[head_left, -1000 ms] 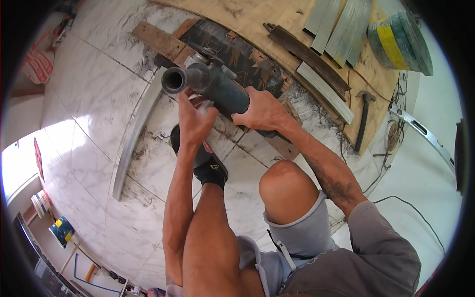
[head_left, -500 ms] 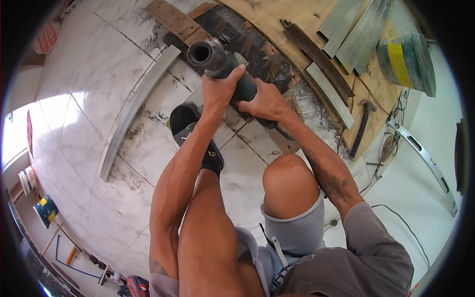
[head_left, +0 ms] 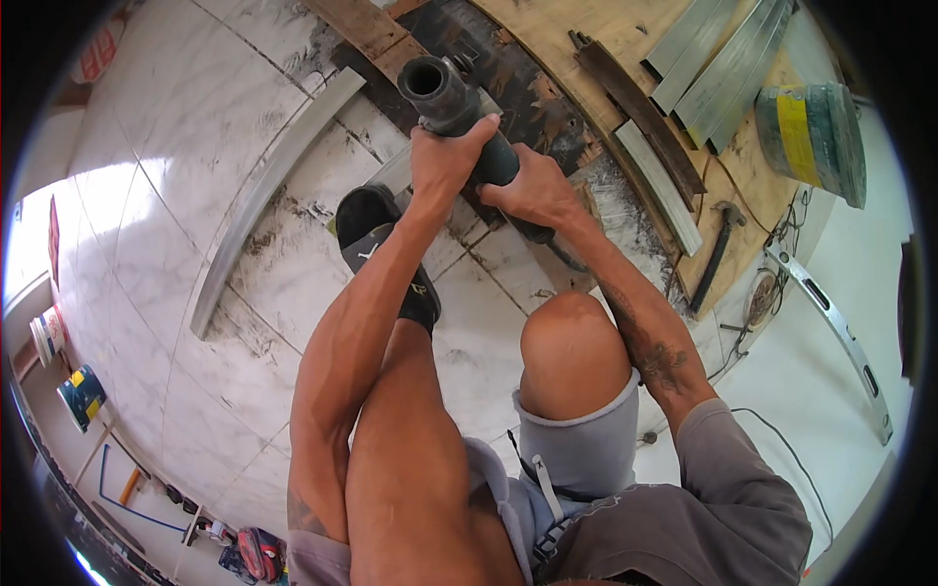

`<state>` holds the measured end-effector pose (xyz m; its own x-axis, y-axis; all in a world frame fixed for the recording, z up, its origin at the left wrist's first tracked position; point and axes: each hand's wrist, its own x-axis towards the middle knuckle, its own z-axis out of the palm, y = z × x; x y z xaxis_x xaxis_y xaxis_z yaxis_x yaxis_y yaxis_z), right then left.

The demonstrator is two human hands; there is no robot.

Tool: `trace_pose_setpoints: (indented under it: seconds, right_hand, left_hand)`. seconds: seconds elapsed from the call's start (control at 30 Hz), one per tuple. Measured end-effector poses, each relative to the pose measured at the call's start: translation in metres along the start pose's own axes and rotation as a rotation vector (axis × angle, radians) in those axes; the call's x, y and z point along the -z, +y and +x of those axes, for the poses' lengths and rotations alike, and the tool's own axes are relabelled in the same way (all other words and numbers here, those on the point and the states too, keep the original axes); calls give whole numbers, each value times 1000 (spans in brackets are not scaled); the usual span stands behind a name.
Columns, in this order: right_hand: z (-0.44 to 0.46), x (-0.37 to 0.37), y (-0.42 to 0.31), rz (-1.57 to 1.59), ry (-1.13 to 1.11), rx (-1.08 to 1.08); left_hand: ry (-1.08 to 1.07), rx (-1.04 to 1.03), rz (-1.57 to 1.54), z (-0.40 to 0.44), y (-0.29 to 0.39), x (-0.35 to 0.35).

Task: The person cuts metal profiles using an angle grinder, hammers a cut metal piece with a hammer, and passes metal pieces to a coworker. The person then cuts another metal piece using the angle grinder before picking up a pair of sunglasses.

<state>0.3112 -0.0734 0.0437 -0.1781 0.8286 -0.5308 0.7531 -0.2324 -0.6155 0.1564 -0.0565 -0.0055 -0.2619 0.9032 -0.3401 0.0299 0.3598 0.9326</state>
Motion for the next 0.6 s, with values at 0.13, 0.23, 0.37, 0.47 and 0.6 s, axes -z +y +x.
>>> trace_pose_setpoints:
  seconds: [0.13, 0.23, 0.37, 0.47, 0.6]
  right_hand:
    - [-1, 3, -2, -27, -22, -18]
    - [-4, 4, -4, -17, -31, -15]
    - [-1, 3, 0, -1, -45, -16]
    - [-1, 5, -2, 2, -59, -25]
    - [-1, 6, -3, 13, -70, -30]
  left_hand:
    - [-30, 12, -46, -8, 16, 2]
    - [-30, 17, -57, -11, 19, 2]
    - [-59, 49, -12, -12, 22, 4]
    - [-52, 40, -2, -10, 18, 3]
    - [-38, 53, 29, -6, 13, 2]
